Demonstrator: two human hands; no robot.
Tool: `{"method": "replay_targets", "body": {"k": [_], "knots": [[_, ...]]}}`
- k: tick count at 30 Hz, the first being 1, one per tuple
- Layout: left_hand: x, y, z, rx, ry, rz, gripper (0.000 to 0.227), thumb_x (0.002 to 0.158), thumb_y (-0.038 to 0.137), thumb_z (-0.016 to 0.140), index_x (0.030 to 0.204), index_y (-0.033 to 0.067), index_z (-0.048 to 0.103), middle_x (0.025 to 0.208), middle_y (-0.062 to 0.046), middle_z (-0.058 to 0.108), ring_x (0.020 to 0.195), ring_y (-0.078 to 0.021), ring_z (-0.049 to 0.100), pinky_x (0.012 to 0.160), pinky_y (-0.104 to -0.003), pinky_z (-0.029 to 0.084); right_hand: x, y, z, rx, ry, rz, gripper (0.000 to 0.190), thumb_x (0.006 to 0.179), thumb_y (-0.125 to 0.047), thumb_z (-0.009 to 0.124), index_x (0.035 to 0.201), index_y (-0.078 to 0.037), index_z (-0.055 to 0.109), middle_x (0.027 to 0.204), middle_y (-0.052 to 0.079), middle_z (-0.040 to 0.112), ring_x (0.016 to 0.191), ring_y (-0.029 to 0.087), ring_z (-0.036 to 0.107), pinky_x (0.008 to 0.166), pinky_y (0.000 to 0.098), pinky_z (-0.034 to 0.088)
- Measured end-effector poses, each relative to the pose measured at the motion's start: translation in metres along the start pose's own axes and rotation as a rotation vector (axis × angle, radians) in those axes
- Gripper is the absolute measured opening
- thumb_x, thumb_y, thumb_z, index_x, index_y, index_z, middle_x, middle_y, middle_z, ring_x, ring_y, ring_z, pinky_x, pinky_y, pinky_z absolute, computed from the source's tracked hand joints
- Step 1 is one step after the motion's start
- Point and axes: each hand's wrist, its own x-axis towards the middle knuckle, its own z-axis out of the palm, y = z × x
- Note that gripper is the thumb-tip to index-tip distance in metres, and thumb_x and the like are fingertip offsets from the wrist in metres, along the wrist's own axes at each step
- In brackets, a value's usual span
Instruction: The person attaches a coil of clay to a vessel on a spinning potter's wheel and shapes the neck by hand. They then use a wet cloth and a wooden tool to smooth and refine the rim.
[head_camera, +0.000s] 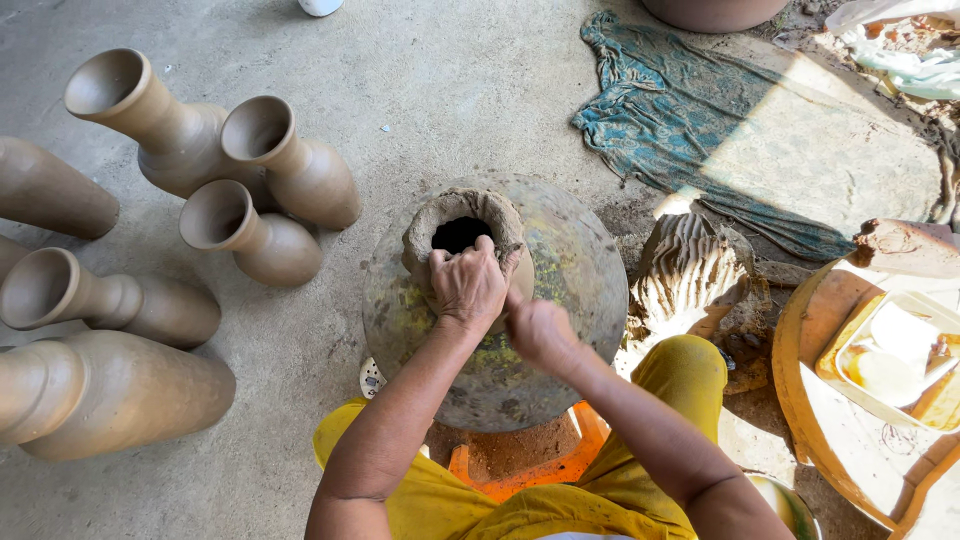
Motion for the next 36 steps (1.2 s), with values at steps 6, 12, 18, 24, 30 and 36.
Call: {"method": "replay_targets", "body": {"k": [6,12,18,24,30,36], "knots": [[0.013,-0.036,-0.013,0.041,-0.290,0.244,0.077,0.098,0.076,0.032,0.113,0.0072,0.063,0.077,-0.010,0.074,0.066,-0.0231,0.072,0.086,-0.049,0.051,-0.031,-0.006,0.012,0.751,-0.607,-0.457,0.045,0.112,-0.036,0.045,0.119,0.000,0.070,0.140,0.005,0.053,0.089,0.021,0.076,0.084,0.0376,0.062],[0.012,-0.105,-0.019,-0.124,0.066,0.722,0.077,0.100,0.075,0.028,0.103,0.0133,0.074,0.092,-0.007,0.077,0.083,-0.0192,0.073,0.106,-0.047,0.050,0.003,0.093,-0.008,1.123,0.198,0.055,0.022,0.094,-0.013,0.071,0.114,-0.008,0.079,0.107,0.014,0.082,0.090,0.016,0.078,0.085,0.0352,0.066],[-0.001,-0.089,-0.005,-0.059,-0.033,0.544,0.056,0.094,0.065,0.056,0.079,0.0131,0.072,0.074,-0.006,0.072,0.072,-0.0220,0.069,0.082,-0.039,0.054,0.073,0.092,-0.034,0.341,0.288,0.085,0.037,0.087,-0.010,0.069,0.124,-0.012,0.060,0.092,0.010,0.077,0.076,0.020,0.072,0.067,0.0376,0.058],[-0.004,-0.059,-0.003,-0.089,-0.032,0.375,0.046,0.091,0.055,0.068,0.081,0.0111,0.073,0.067,-0.009,0.070,0.058,-0.0227,0.066,0.069,-0.041,0.052,0.055,0.068,-0.041,0.032,0.287,0.005,0.023,0.092,-0.014,0.063,0.113,-0.011,0.053,0.071,0.014,0.067,0.059,0.030,0.065,0.054,0.0469,0.048],[-0.005,-0.027,-0.001,-0.071,-0.038,0.208,0.049,0.095,0.056,0.064,0.081,0.0094,0.072,0.064,-0.012,0.069,0.055,-0.0267,0.067,0.069,-0.046,0.051,0.021,0.045,-0.018,0.150,0.411,0.039,0.029,0.085,-0.017,0.068,0.106,-0.007,0.050,0.069,0.018,0.067,0.064,0.038,0.065,0.056,0.0506,0.052],[-0.006,0.000,0.001,0.006,-0.090,0.021,0.050,0.101,0.055,0.055,0.084,0.0098,0.070,0.067,-0.013,0.071,0.060,-0.0306,0.070,0.071,-0.049,0.050,-0.001,0.027,0.001,0.205,0.337,0.022,0.024,0.085,-0.016,0.065,0.106,-0.008,0.055,0.067,0.014,0.066,0.055,0.028,0.061,0.049,0.0424,0.049]]}}
